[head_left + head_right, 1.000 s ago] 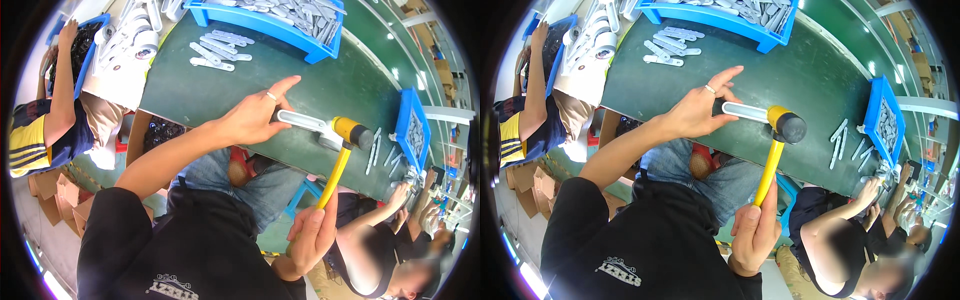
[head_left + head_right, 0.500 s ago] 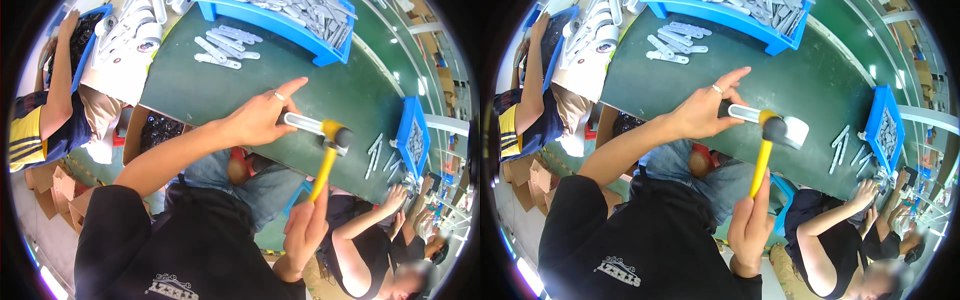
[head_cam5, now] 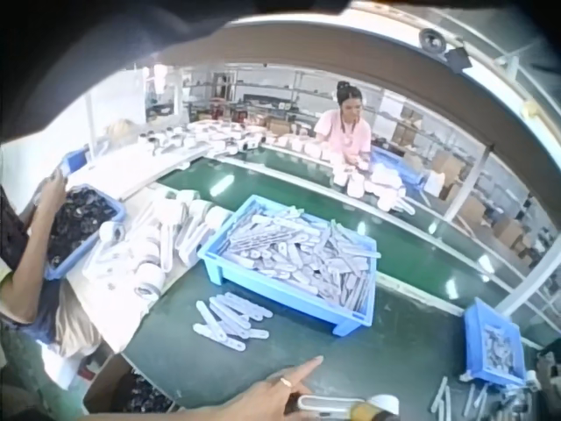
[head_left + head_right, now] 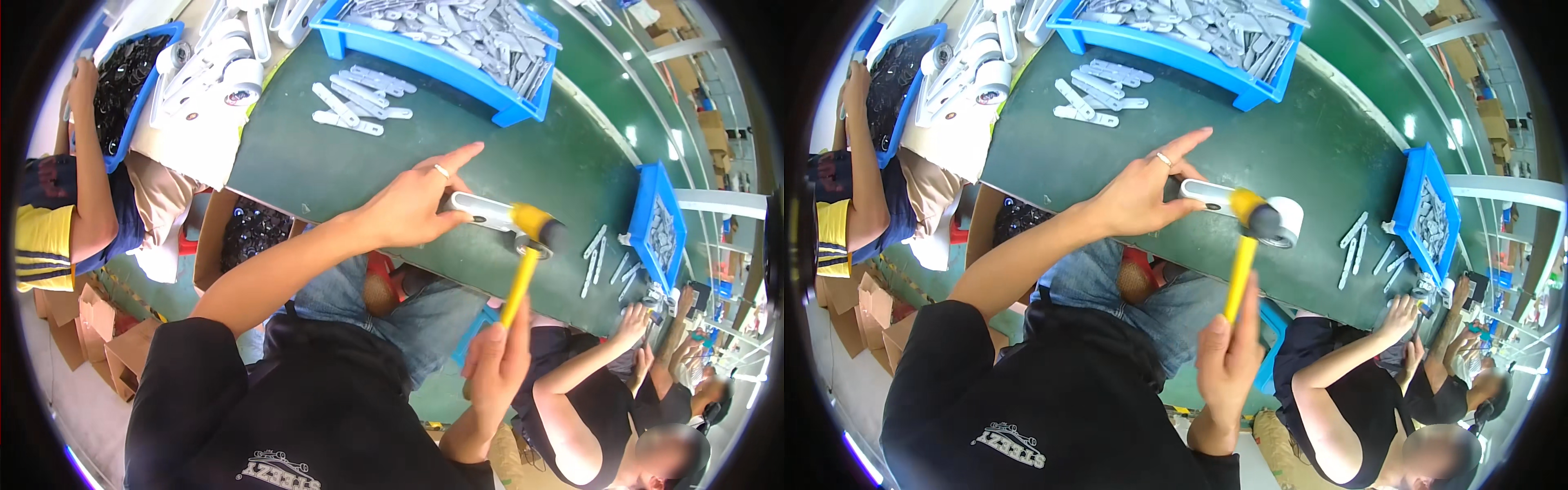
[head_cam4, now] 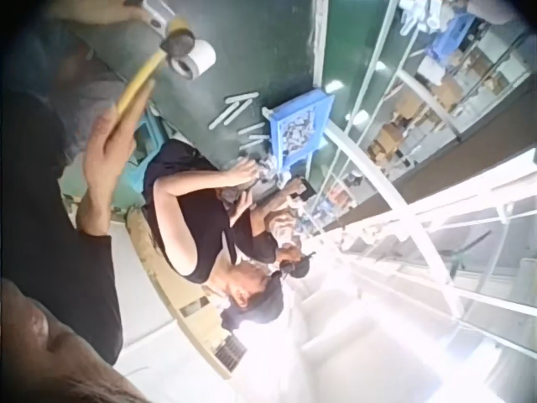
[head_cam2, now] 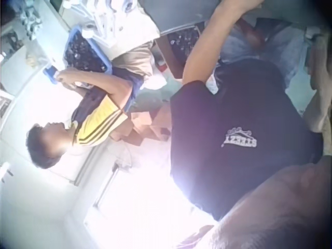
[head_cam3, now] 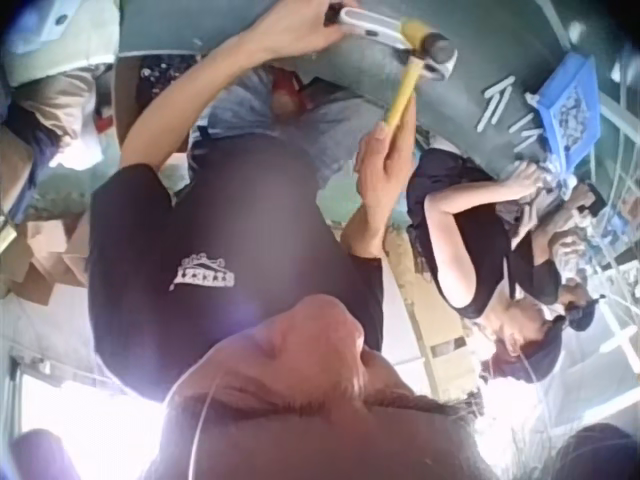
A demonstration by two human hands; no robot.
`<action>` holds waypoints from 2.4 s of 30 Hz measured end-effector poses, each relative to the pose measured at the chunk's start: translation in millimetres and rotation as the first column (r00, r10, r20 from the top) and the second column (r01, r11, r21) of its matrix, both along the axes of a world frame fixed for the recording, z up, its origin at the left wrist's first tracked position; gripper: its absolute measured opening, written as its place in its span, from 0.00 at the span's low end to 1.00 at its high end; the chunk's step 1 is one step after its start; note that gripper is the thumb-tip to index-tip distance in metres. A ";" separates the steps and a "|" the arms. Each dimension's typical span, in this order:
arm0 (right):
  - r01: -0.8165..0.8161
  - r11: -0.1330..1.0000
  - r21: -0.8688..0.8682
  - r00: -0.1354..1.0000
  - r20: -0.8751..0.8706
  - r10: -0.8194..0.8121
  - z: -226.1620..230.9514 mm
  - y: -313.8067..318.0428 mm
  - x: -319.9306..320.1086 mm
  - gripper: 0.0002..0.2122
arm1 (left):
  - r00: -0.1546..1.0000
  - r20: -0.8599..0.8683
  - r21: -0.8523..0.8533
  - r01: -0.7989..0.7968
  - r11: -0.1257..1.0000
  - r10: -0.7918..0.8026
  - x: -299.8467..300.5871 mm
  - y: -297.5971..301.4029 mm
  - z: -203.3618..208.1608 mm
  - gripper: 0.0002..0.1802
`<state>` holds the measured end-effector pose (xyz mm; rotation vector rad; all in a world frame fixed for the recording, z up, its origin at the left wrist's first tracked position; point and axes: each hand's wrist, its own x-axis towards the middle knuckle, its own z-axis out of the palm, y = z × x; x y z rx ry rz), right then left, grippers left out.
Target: Assembling plastic components by inserting metal plates and tapping them into place with a rubber mallet.
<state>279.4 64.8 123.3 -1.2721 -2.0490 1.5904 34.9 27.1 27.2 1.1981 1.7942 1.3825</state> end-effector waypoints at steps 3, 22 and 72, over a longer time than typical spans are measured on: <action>0.227 0.952 0.203 0.973 -0.018 -0.228 -20.1 28.8 9.8 0.29 | 0.995 -0.096 0.044 -0.013 0.999 0.017 -3.2 4.0 -11.2 0.44; 0.089 0.552 0.829 0.834 0.241 -0.496 -104.1 199.2 105.7 0.18 | 0.478 -0.037 0.406 -0.795 0.450 0.878 -147.1 -172.7 64.0 0.18; -0.070 0.934 0.351 0.989 -0.100 0.112 -78.5 43.9 -129.0 0.11 | 0.724 -0.522 0.288 -0.349 0.892 0.452 -33.6 -68.2 14.5 0.24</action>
